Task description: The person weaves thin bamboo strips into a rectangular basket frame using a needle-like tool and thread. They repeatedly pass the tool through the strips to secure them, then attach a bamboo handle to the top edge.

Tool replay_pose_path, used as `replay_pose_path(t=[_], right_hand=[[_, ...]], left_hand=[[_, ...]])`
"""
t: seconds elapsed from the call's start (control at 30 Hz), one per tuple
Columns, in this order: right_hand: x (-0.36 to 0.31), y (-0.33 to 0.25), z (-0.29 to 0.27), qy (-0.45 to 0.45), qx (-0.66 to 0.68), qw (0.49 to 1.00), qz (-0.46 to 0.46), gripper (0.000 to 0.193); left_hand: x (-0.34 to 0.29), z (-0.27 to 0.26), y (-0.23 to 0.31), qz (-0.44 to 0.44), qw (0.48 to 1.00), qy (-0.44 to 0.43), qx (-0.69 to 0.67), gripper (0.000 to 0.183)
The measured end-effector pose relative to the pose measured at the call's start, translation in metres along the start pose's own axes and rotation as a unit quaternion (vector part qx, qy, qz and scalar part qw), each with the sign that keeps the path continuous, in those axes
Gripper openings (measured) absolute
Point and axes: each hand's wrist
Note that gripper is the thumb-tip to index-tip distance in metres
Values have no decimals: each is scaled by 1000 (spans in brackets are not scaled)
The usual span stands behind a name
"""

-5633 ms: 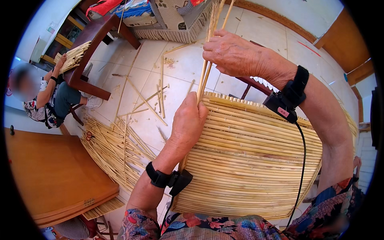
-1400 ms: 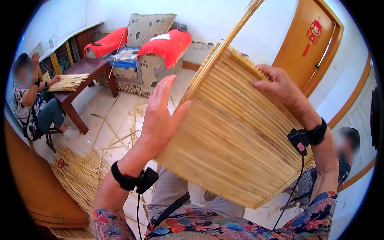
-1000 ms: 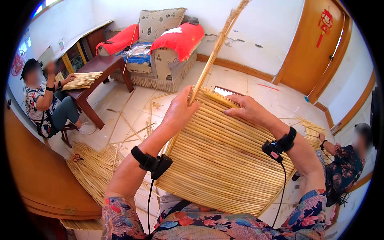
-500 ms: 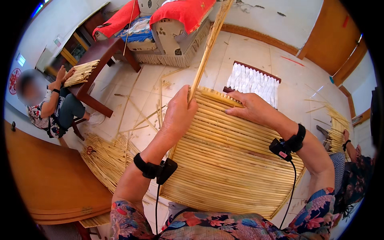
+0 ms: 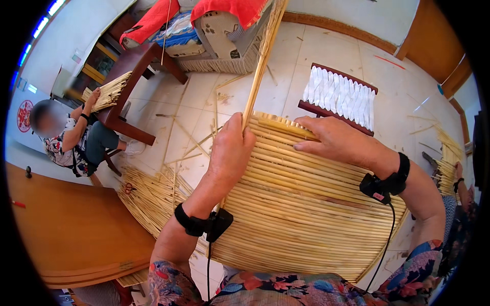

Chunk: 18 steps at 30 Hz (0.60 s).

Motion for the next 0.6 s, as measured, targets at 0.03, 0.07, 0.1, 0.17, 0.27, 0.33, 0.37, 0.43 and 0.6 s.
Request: replay_pose_path(t=[0.03,0.07,0.1,0.17,0.27,0.33,0.37,0.43,0.6], right_hand=[[1,1,-2,-10,-14,1000,-21,44],[4,3,-5,-20,-28,999,-42,43],[5,4,-9,-29,-43,997,-61,43],[8,-4,-18,-27,-97,994,-46,36],[21,-2,-26,56,-144,980,-127,28],[33,-2,-30,121,-170,958,-197,16],[40,-5,-31,133,-186,946,-228,15],[57,-9,-28,154,-210,919,-297,12],[80,-13,-28,149,-300,882,-330,22]], left_hand=[[-1,-1,1,1,1000,1,-1,13],[-2,-3,2,2,1000,2,-1,14],[-2,-4,3,5,1000,4,-4,14],[-2,-5,3,-7,1000,-6,-20,14],[-6,-8,3,-6,1000,10,-29,14],[-4,-5,3,4,999,14,-38,14],[-2,-2,2,9,999,12,-44,13],[-3,-2,0,6,999,12,-43,13],[-5,-5,-4,18,999,28,-36,12]])
Point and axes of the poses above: each hand's wrist, its own x-axis towards the middle knuckle, its own z-axis out of the palm, y = z × x, and after that the axes turned 7 degrees about x, right-handed
